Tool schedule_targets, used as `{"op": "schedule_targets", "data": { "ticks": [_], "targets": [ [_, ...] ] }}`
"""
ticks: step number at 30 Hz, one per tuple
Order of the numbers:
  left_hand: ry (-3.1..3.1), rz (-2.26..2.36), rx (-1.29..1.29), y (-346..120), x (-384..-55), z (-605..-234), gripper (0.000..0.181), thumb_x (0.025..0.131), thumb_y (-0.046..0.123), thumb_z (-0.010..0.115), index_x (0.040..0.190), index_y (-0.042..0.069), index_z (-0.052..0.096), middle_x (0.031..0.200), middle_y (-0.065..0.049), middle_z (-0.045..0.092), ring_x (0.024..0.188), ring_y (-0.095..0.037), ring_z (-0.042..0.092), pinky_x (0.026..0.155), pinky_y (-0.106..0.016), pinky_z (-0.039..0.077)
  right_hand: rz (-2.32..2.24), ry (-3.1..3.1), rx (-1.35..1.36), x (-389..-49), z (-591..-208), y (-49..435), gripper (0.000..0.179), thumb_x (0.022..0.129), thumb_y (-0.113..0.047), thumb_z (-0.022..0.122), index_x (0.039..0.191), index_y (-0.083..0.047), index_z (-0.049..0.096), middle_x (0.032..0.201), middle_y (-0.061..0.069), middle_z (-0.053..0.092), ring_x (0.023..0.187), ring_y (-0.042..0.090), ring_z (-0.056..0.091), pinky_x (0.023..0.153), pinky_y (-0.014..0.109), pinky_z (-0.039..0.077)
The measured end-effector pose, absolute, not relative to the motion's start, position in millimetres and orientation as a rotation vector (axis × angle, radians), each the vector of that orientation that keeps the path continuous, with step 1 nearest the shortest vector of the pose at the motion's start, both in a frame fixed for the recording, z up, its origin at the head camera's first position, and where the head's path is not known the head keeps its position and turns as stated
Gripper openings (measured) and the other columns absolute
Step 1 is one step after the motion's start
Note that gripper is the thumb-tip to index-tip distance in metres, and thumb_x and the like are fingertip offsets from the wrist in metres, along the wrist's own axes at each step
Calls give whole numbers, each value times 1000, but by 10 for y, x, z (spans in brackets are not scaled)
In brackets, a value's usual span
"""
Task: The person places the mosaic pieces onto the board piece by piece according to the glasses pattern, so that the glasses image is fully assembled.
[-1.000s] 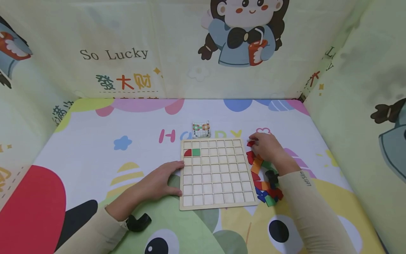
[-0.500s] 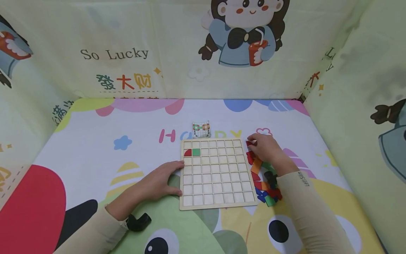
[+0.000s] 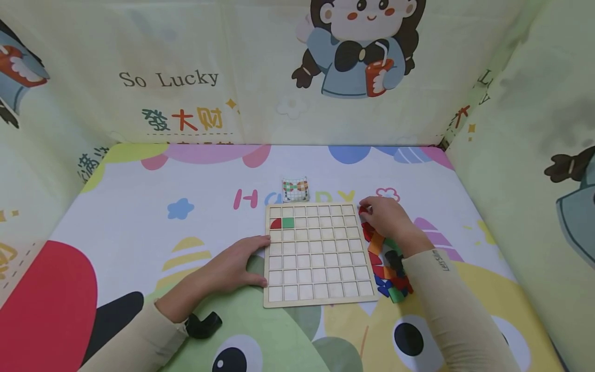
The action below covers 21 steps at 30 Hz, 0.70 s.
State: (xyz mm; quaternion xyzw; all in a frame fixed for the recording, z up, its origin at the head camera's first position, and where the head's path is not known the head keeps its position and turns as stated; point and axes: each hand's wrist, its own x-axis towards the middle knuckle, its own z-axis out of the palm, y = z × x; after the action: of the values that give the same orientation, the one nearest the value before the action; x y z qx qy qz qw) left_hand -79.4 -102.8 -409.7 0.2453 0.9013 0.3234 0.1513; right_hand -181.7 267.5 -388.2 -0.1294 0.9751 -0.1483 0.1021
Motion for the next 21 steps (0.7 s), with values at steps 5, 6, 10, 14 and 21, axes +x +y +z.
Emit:
{"op": "schedule_targets", "data": {
  "ticks": [5, 6, 10, 14, 21],
  "targets": [
    [2592, 925, 708, -1029, -793, -4098, 86, 79, 31, 87, 148, 3, 45, 151, -11, 45, 139, -31, 40, 113, -45, 35, -333, 2920, -444, -1837, -3903, 2654, 39, 96, -15, 66, 128, 7, 61, 114, 25, 67, 101, 40, 63, 91, 54, 53],
    [2592, 924, 707, -1027, -792, -4099, 86, 79, 32, 87, 148, 4, 45, 151, -11, 45, 139, -31, 40, 113, -45, 35, -336, 2919, -443, -1840, -3906, 2656, 39, 96, -15, 65, 128, 7, 61, 114, 25, 67, 101, 40, 63, 92, 55, 52],
    [2589, 922, 698, -1023, -792, -4097, 86, 79, 32, 87, 148, 4, 45, 152, -11, 44, 139, -32, 39, 113, -46, 35, -380, 2901, -408, -1851, -3895, 2656, 40, 96, -15, 65, 129, 8, 60, 116, 26, 65, 103, 41, 61, 93, 56, 51],
    [2586, 922, 693, -1020, -791, -4095, 86, 79, 32, 87, 149, 4, 45, 152, -10, 44, 139, -31, 39, 113, -46, 34, -391, 2895, -382, -1853, -3859, 2664, 42, 96, -17, 65, 130, 7, 60, 118, 26, 65, 107, 42, 60, 94, 57, 51],
    [2583, 926, 693, -1022, -794, -4097, 85, 79, 31, 87, 149, 4, 45, 152, -10, 44, 140, -32, 39, 114, -46, 34, -479, 2892, -333, -1831, -3799, 2622, 45, 96, -19, 67, 133, 5, 59, 123, 27, 62, 113, 44, 56, 93, 55, 52]
  ]
}}
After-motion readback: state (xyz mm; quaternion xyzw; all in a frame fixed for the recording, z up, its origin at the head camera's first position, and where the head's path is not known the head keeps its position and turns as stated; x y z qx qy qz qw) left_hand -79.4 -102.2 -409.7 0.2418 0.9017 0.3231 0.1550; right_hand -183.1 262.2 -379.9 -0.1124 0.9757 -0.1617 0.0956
